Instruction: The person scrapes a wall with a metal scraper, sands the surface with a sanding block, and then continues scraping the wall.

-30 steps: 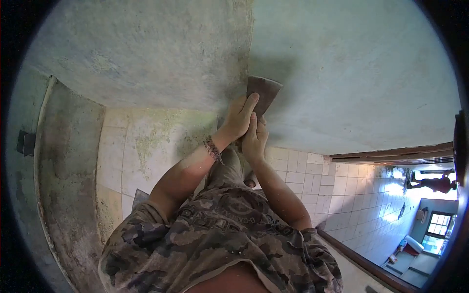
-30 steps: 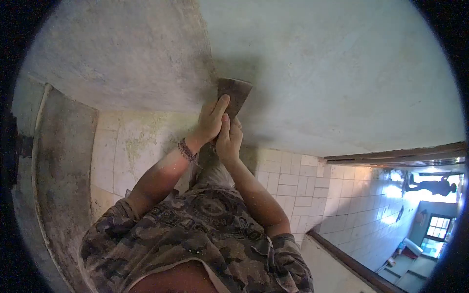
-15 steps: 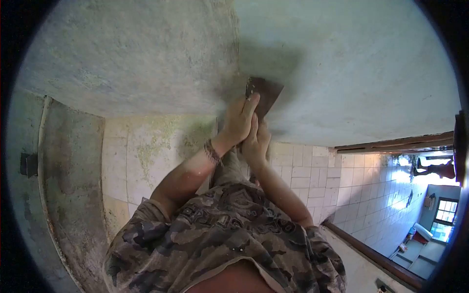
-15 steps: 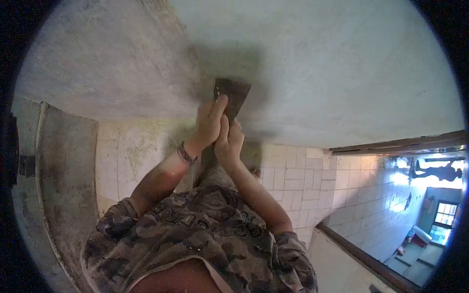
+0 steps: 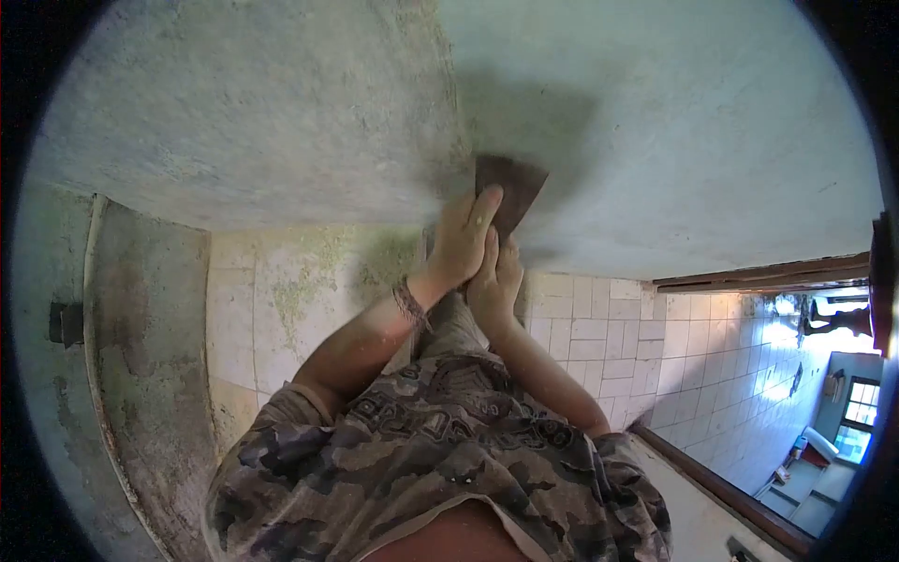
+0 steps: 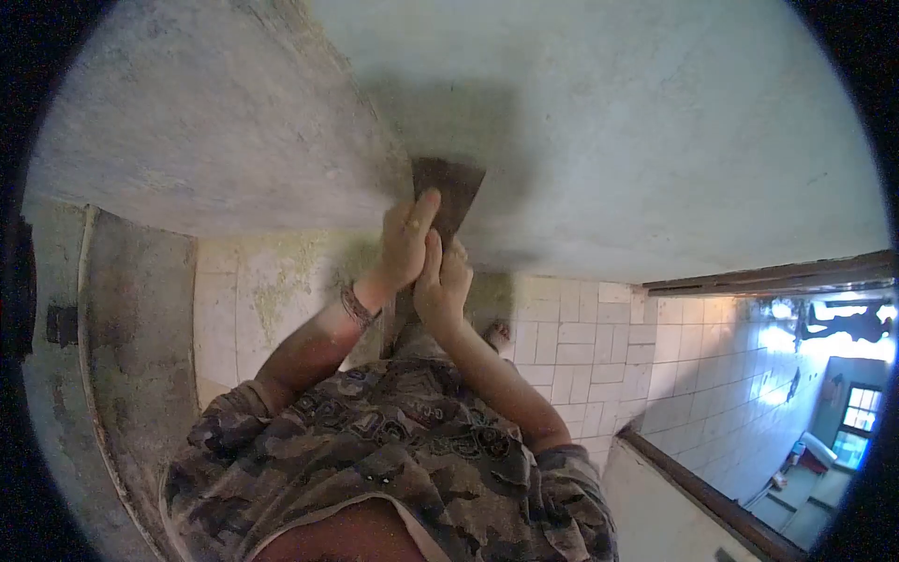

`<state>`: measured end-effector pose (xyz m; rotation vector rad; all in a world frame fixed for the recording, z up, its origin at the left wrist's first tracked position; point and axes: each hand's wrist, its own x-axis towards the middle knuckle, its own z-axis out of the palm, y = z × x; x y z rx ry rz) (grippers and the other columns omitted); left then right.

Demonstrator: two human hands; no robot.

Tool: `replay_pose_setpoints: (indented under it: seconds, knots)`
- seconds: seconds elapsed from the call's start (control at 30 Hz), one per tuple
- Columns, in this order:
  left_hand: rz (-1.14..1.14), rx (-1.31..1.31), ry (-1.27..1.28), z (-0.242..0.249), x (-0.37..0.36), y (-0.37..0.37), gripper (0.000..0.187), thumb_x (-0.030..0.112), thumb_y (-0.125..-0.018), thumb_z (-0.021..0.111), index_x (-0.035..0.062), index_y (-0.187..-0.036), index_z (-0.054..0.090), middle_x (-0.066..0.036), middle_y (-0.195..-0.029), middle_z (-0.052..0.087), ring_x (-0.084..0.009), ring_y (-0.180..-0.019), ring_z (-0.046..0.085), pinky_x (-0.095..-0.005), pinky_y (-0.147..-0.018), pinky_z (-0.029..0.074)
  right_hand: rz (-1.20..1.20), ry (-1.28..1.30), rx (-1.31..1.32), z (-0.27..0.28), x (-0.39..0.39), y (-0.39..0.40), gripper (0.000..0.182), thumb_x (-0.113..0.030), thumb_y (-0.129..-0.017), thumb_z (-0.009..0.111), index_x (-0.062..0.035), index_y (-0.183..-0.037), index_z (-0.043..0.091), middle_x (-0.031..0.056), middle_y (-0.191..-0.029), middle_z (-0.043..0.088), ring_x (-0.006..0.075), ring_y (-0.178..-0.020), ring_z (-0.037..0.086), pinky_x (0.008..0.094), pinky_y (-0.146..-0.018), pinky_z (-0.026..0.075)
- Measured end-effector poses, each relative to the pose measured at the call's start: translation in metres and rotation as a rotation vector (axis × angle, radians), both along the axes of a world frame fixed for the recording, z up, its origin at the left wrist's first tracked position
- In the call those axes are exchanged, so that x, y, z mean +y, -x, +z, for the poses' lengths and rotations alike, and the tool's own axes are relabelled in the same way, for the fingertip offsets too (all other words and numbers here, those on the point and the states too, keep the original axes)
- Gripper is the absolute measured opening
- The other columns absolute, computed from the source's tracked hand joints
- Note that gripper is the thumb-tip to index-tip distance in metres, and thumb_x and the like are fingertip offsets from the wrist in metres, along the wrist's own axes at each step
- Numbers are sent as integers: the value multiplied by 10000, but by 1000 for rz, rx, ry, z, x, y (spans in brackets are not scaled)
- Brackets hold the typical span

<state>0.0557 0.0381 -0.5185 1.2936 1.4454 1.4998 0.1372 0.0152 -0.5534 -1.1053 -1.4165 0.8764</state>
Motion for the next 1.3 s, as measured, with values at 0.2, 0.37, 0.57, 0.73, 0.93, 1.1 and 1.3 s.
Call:
replay_pose_setpoints:
  seconds: [0.2,0.37,0.57,0.73,0.93,1.1,1.3]
  knots:
    - [35,144,-171,46,15,3,349,276,-994,517,-24,-820,554,-185,-668,494,-295,-602,441,-390,-568,368,45,152,86,51,14,-1,263,-217,-994,518,26,-981,618,256,-897,638,438,-845,615,442,-700,475]
    - [60,364,-366,13,11,2,294,233,-988,517,-23,-854,569,-187,-695,513,-328,-639,472,-400,-578,371,-26,137,60,24,5,1,263,-221,-994,510,15,-986,627,244,-920,646,443,-888,612,450,-750,472]
    - [-27,42,-111,81,22,5,240,191,-973,517,-36,-917,575,-207,-799,574,-351,-703,507,-414,-604,393,98,108,74,88,22,1,266,-215,-1001,493,8,-1029,635,232,-944,657,434,-900,619,448,-775,480]
    - [-17,178,-99,34,7,3,198,143,-922,542,-29,-1012,580,-223,-872,593,-378,-778,549,-443,-637,419,-56,54,26,38,1,2,393,-309,-1030,475,71,-1001,572,215,-878,649,292,-836,631,380,-736,483]
    - [-96,-27,77,121,23,8,222,120,-955,485,-29,-1091,577,-234,-890,589,-391,-821,567,-449,-675,442,32,42,43,114,25,0,293,-232,-1003,509,22,-1081,633,215,-996,650,394,-908,623,433,-790,490]
    - [32,436,-403,38,15,5,224,124,-987,451,-31,-1074,588,-233,-921,604,-381,-838,593,-456,-710,472,-2,-28,2,68,9,0,284,-237,-993,521,10,-1062,641,231,-1033,626,400,-923,603,442,-806,473]
    - [10,227,-292,147,14,5,282,174,-1017,428,-43,-1077,598,-217,-998,646,-388,-898,615,-428,-772,496,86,104,80,132,19,1,302,-229,-1004,499,22,-1126,611,218,-1082,640,393,-940,599,443,-851,465]
